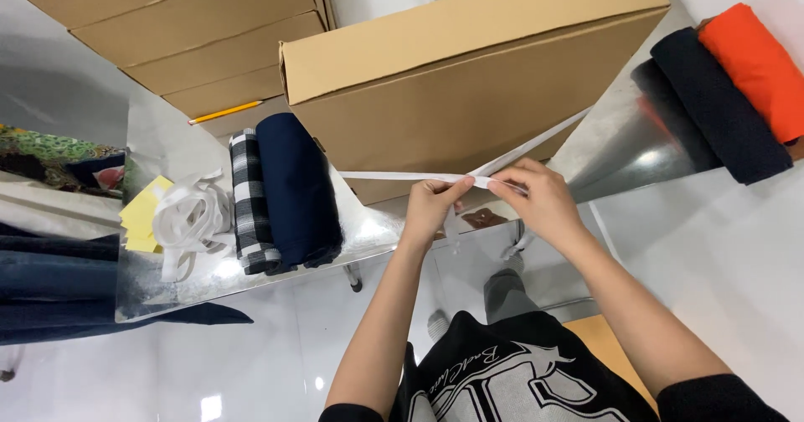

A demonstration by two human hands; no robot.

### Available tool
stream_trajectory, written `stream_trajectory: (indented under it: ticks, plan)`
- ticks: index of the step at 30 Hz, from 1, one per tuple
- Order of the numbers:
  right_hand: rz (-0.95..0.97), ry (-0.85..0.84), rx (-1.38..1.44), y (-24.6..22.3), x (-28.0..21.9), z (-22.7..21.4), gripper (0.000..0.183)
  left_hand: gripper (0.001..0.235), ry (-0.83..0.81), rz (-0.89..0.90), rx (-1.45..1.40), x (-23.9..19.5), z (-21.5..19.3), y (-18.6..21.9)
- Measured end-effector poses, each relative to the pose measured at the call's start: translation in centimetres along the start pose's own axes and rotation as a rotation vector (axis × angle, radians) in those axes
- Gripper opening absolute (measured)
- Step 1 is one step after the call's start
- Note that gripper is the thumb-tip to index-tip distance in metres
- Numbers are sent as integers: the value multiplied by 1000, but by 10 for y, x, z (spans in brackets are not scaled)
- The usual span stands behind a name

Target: The person places two pink folded items wrapped in plastic into a cardboard box, closes the lid, and then wraps a white ribbon around the box. They tie the ribbon into a neat bow on top of the package.

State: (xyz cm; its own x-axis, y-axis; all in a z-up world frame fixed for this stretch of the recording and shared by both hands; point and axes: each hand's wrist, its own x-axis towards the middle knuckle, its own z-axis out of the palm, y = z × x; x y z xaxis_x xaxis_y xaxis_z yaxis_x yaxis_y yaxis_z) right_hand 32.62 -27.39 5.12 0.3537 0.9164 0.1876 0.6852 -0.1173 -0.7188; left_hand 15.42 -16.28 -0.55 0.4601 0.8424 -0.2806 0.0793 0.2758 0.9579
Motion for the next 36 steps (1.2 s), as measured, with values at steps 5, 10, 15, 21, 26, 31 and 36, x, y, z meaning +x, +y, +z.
stream_trajectory:
  ticks: [5, 10, 15, 21, 26, 31, 36]
  plan:
    - [102, -164, 159, 3, 13, -17, 14, 38, -63, -48, -108, -15, -4, 18]
    - [266, -361, 235, -21, 26, -39, 22, 36, -136, -9, -142, 11, -6, -22]
    - [363, -606, 431, -19, 39, -46, 16, 30, -222, 61, -87, -6, -13, 13]
    - [340, -628, 655, -6, 29, -27, 22, 29, -278, 62, -32, 3, -22, 4]
    - [419, -561, 752, 8, 22, -15, 17, 19, -251, 35, -61, 26, -21, -34]
    - [412, -479, 813, 17, 17, -10, 15, 33, -242, 54, -14, 43, -25, -55]
    - [306, -263, 680, -8, 18, -13, 7, 28, -206, 44, 139, 32, -36, -44]
